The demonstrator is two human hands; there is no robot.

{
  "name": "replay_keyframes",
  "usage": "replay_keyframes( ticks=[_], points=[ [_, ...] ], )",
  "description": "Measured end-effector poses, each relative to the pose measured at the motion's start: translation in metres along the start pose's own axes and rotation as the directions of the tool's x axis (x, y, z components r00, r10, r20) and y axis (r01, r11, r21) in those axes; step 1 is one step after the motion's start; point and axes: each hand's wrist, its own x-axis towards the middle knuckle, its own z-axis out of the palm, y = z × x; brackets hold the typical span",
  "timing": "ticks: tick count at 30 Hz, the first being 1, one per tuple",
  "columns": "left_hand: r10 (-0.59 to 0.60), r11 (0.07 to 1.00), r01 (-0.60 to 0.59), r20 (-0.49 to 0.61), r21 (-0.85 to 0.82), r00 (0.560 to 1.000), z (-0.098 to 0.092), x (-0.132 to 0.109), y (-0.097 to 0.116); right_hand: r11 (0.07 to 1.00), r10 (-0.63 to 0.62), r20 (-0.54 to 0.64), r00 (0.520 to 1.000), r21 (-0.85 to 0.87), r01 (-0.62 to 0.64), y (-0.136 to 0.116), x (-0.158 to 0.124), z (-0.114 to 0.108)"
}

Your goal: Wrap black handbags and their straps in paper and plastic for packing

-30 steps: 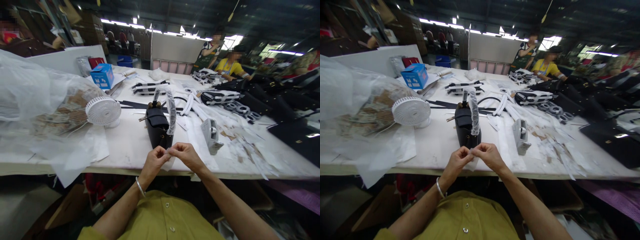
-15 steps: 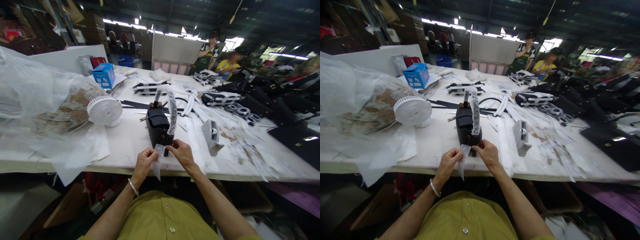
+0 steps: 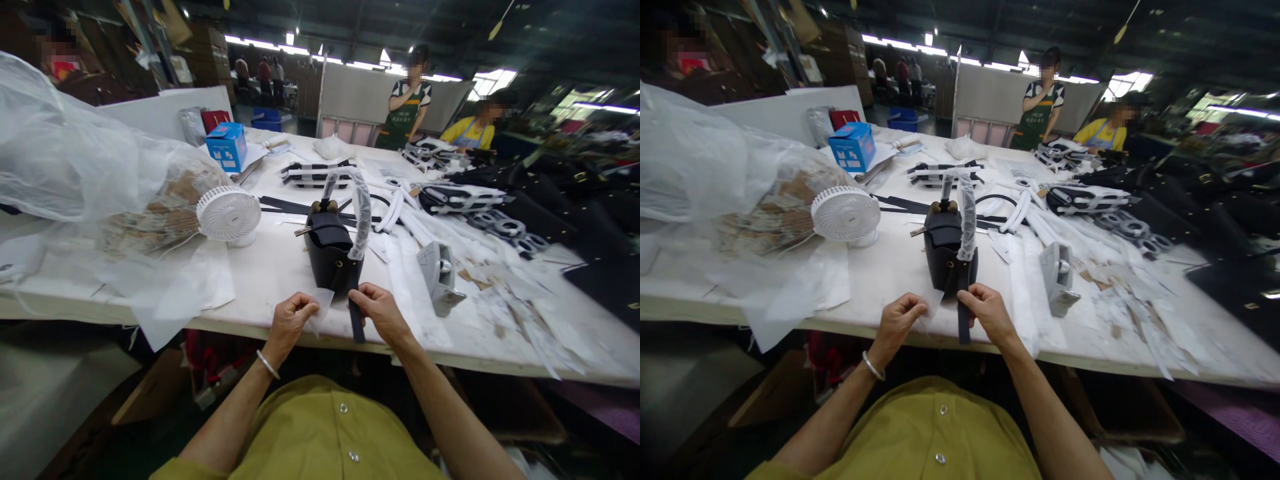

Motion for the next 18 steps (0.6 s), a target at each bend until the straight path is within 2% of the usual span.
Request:
replay_keyframes(
  ticks=[3, 5, 9, 15, 18],
  points=[
    [0.036, 0.997, -0.038, 0.035, 0.066, 0.999, -0.005, -0.004, -0.003, 0.96, 0.0, 0.013, 1.0, 0.278, -0.003, -0.018, -0.009, 0.003],
    [0.054, 0.995, -0.059, 0.058, 0.085, 0.997, -0.008, -0.008, -0.002, 0.929, -0.023, 0.045, 0.999, 0.371, 0.005, -0.027, -0.014, 0.009],
    [0.122, 0.985, -0.134, 0.118, 0.107, 0.986, -0.015, -0.018, 0.002, 0.9, -0.054, 0.072, 0.996, 0.435, 0.018, -0.034, -0.018, 0.023],
    [0.27, 0.952, -0.282, 0.103, 0.119, 0.957, -0.025, -0.029, 0.007, 0.871, -0.12, -0.083, 0.989, 0.469, 0.145, -0.026, -0.013, 0.033],
    [0.304, 0.937, -0.32, 0.126, 0.138, 0.944, -0.026, -0.03, 0.007, 0.88, -0.138, -0.088, 0.987, 0.446, 0.163, -0.023, -0.012, 0.035]
  ],
)
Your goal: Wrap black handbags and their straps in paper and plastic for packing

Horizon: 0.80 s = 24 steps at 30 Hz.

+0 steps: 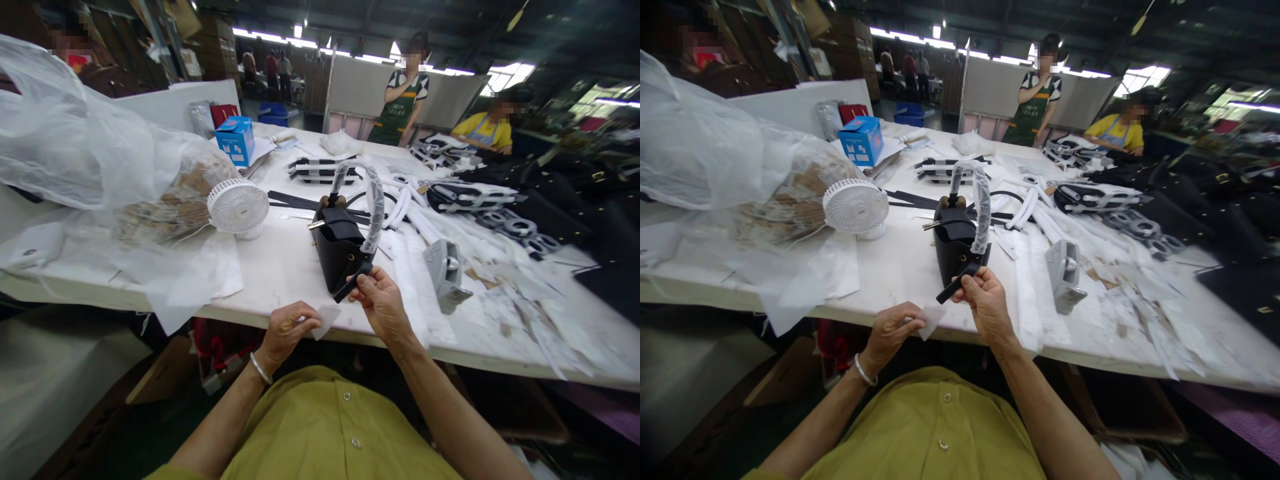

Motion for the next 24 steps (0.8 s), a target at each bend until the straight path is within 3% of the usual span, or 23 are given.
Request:
replay_keyframes(
  ticks=[5, 13, 24],
  points=[
    [0.05, 0.998, -0.05, 0.032, 0.026, 0.998, 0.004, 0.001, -0.002, 0.999, 0.025, 0.021, 0.999, -0.034, -0.024, 0.003, -0.003, 0.002],
    [0.028, 0.998, -0.028, 0.0, 0.063, 1.0, 0.006, 0.0, -0.004, 0.992, -0.001, 0.033, 0.999, -0.129, 0.005, 0.008, -0.006, -0.004],
    [0.084, 0.995, -0.084, 0.0, 0.047, 0.996, 0.006, -0.005, -0.009, 0.993, -0.029, 0.008, 1.0, -0.112, 0.03, 0.011, -0.002, -0.012]
  ],
)
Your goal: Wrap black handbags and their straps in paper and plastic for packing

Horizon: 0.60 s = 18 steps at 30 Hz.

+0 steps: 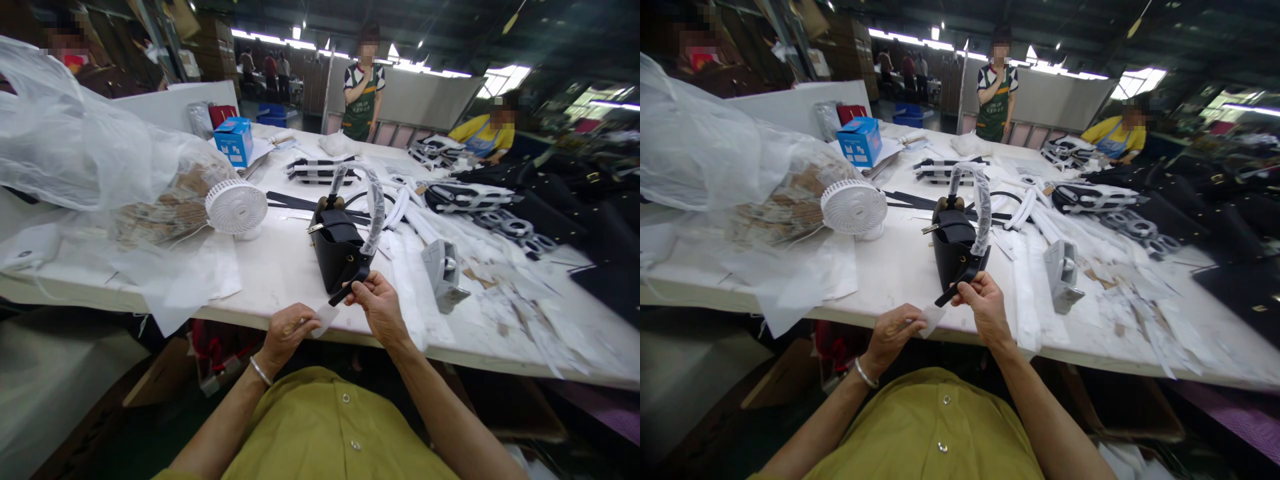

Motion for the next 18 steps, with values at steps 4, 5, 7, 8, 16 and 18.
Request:
replay_keyframes(
  ticks=[4, 5, 7, 8, 16, 18],
  points=[
    [-0.001, 1.0, 0.001, -0.001, -0.001, 1.0, 0.0, 0.0, 0.0, 0.999, -0.012, 0.023, 1.0, -0.041, 0.013, 0.003, -0.002, 0.0],
    [-0.005, 1.0, 0.005, -0.007, 0.003, 1.0, 0.001, 0.0, 0.0, 0.998, -0.01, 0.032, 0.999, -0.054, 0.012, 0.003, -0.002, -0.001],
    [-0.017, 1.0, 0.017, -0.026, 0.013, 1.0, 0.002, 0.001, 0.002, 0.997, 0.001, 0.051, 0.999, -0.08, 0.003, 0.004, -0.002, -0.001],
    [-0.026, 0.999, 0.027, -0.036, 0.017, 0.999, 0.004, 0.002, 0.003, 0.995, 0.009, 0.059, 0.998, -0.097, -0.003, 0.004, -0.002, -0.002],
    [-0.26, 0.961, 0.255, -0.033, -0.103, 0.965, 0.034, 0.011, 0.014, 0.974, 0.048, 0.119, 0.992, -0.224, -0.02, 0.006, -0.001, -0.007],
    [-0.342, 0.915, 0.333, 0.0, -0.227, 0.94, 0.044, 0.018, 0.015, 0.966, 0.07, 0.125, 0.99, -0.256, -0.036, 0.008, -0.001, -0.011]
  ],
)
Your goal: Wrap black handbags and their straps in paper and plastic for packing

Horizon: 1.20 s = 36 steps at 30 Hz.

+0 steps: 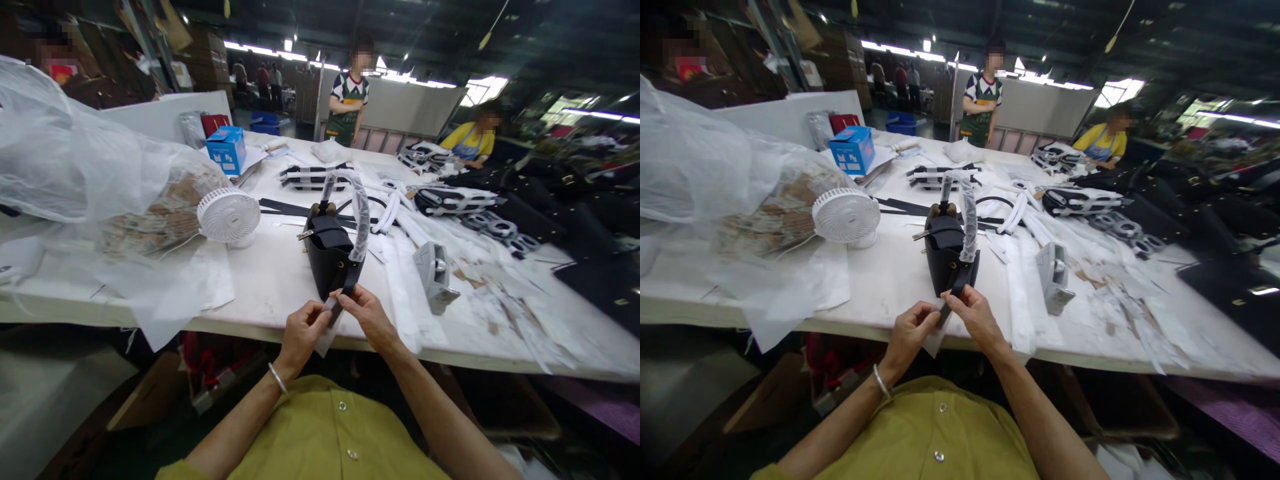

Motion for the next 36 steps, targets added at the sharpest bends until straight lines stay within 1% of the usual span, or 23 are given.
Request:
replay_keyframes(
  ticks=[2, 4, 6, 8, 9, 11, 13, 15, 18, 21, 23, 25, 27, 29, 31, 32, 33, 34, 35, 36],
  points=[
    [-0.072, 0.99, 0.073, 0.018, -0.122, 0.997, 0.011, 0.009, 0.003, 0.999, 0.036, -0.015, 0.999, -0.014, -0.036, 0.004, -0.001, -0.007],
    [-0.112, 0.972, 0.116, 0.029, -0.204, 0.993, 0.021, 0.021, 0.006, 0.996, 0.084, -0.049, 0.995, 0.036, -0.082, 0.007, -0.003, -0.017],
    [-0.118, 0.963, 0.124, 0.041, -0.239, 0.992, 0.03, 0.033, 0.008, 0.982, 0.148, -0.057, 0.987, 0.127, -0.14, 0.009, -0.005, -0.027],
    [-0.101, 0.967, 0.108, 0.042, -0.229, 0.994, 0.038, 0.04, 0.008, 0.963, 0.203, -0.025, 0.979, 0.186, -0.195, 0.009, -0.008, -0.034],
    [-0.093, 0.971, 0.1, 0.04, -0.219, 0.995, 0.041, 0.042, 0.007, 0.957, 0.219, -0.013, 0.976, 0.196, -0.212, 0.009, -0.009, -0.035],
    [-0.087, 0.972, 0.092, 0.033, -0.216, 0.996, 0.044, 0.04, 0.003, 0.952, 0.227, -0.027, 0.974, 0.216, -0.216, 0.009, -0.011, -0.036],
    [-0.104, 0.969, 0.106, 0.024, -0.222, 0.994, 0.042, 0.032, -0.003, 0.948, 0.225, -0.063, 0.972, 0.245, -0.204, 0.011, -0.012, -0.034],
    [-0.139, 0.966, 0.139, 0.012, -0.217, 0.99, 0.037, 0.023, -0.01, 0.945, 0.225, -0.073, 0.972, 0.258, -0.2, 0.013, -0.012, -0.033],
    [-0.188, 0.963, 0.183, -0.01, -0.197, 0.982, 0.026, 0.012, -0.018, 0.954, 0.225, -0.081, 0.971, 0.219, -0.203, 0.018, -0.009, -0.039],
    [-0.215, 0.961, 0.209, -0.015, -0.181, 0.976, 0.019, 0.01, -0.023, 0.963, 0.228, -0.098, 0.969, 0.17, -0.209, 0.02, -0.005, -0.045],
    [-0.201, 0.965, 0.204, 0.036, -0.164, 0.979, 0.02, 0.012, -0.022, 0.974, 0.203, -0.093, 0.975, 0.122, -0.191, 0.018, -0.002, -0.044],
    [-0.152, 0.976, 0.172, 0.144, -0.136, 0.978, 0.024, 0.015, -0.019, 0.988, 0.151, -0.102, 0.983, 0.045, -0.147, 0.015, -0.001, -0.04],
    [-0.109, 0.987, 0.132, 0.231, -0.087, 0.967, 0.03, 0.017, -0.014, 0.992, 0.104, -0.112, 0.988, -0.062, -0.111, 0.012, -0.001, -0.036],
    [-0.107, 0.993, 0.115, 0.252, -0.016, 0.962, 0.036, 0.018, -0.011, 0.984, 0.066, -0.117, 0.991, -0.159, -0.084, 0.007, -0.002, -0.036],
    [-0.125, 0.992, 0.116, 0.238, 0.052, 0.963, 0.039, 0.02, -0.012, 0.976, -0.014, -0.162, 0.987, -0.217, -0.022, 0.001, -0.004, -0.049],
    [-0.131, 0.99, 0.116, 0.233, 0.075, 0.964, 0.039, 0.021, -0.014, 0.971, -0.079, -0.223, 0.972, -0.236, 0.025, -0.002, -0.005, -0.061],
    [-0.129, 0.99, 0.11, 0.229, 0.092, 0.965, 0.039, 0.022, -0.017, 0.964, -0.153, -0.311, 0.938, -0.256, 0.073, -0.006, -0.006, -0.077],
    [-0.123, 0.989, 0.1, 0.226, 0.108, 0.966, 0.038, 0.024, -0.021, 0.952, -0.226, -0.415, 0.881, -0.284, 0.111, -0.009, -0.007, -0.098],
    [-0.114, 0.988, 0.089, 0.219, 0.124, 0.969, 0.037, 0.025, -0.024, 0.939, -0.287, -0.52, 0.805, -0.321, 0.127, -0.012, -0.01, -0.122],
    [-0.107, 0.987, 0.079, 0.208, 0.14, 0.972, 0.036, 0.027, -0.027, 0.924, -0.331, -0.616, 0.715, -0.365, 0.113, -0.013, -0.012, -0.149]
  ],
)
